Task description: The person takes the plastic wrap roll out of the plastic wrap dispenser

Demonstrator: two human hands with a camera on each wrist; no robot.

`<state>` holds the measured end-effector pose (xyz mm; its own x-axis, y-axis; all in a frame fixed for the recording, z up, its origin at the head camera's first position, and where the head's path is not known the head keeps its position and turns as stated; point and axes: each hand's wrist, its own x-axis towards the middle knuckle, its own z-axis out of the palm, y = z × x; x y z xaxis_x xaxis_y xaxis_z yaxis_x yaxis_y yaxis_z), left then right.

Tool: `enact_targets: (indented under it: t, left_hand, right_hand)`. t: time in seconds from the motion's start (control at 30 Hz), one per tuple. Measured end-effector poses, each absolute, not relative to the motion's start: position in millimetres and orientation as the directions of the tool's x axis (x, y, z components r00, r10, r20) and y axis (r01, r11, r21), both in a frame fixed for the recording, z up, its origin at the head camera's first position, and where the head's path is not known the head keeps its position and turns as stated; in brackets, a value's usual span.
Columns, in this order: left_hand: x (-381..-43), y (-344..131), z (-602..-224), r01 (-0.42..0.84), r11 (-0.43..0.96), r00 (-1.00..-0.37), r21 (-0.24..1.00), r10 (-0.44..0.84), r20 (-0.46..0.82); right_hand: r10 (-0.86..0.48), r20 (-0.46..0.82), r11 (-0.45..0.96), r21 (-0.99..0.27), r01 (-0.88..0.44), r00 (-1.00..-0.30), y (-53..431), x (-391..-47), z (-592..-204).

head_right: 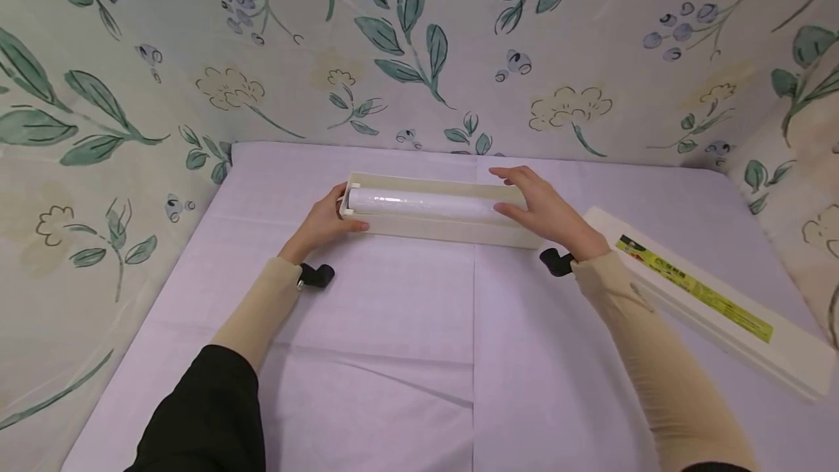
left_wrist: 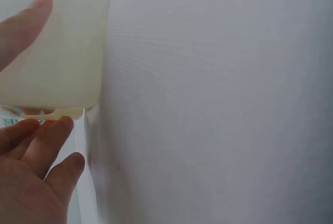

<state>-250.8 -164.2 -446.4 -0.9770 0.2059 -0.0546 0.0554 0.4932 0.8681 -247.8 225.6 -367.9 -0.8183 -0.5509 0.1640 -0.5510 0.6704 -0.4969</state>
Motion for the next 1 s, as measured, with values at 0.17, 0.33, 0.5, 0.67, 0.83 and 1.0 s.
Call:
enact_targets:
  t: [0.17,0.33,0.5,0.67,0.83,1.0]
  left_hand:
    - [-249.8,-163.5,-445.3,0.051,0.490,-0.977,0.870,0.205,-0.058]
    - [-249.1,-163.1,-444.5,0.056,0.497,-0.977,0.866,0.206,-0.055]
    - [-247.4,-162.4,-442.6,0.061,0.479,-0.976,0.876,0.210,-0.048]
    - [-246.6,-162.1,-441.8,0.064,0.478,-0.976,0.876,0.211,-0.044]
    - [-246.9,-162.5,-441.9,0.069,0.480,-0.976,0.875,0.213,-0.039]
    - [-246.9,-163.1,-442.0,0.071,0.477,-0.976,0.876,0.215,-0.038]
  right_hand:
    - [-0.565,0.154,0.649,-0.524,-0.552,-0.810,216.5,-251.4,-370.1]
    - [-0.581,0.131,0.636,-0.543,-0.548,-0.804,207.0,-254.1,-371.9]
    - [-0.596,0.121,0.621,-0.557,-0.551,-0.794,197.8,-256.8,-374.8]
    - [-0.620,0.129,0.592,-0.570,-0.570,-0.774,189.1,-258.7,-376.8]
    - [-0.635,0.110,0.589,-0.573,-0.570,-0.765,181.0,-260.8,-378.6]
    - [-0.627,0.068,0.609,-0.578,-0.543,-0.776,173.0,-262.9,-380.2]
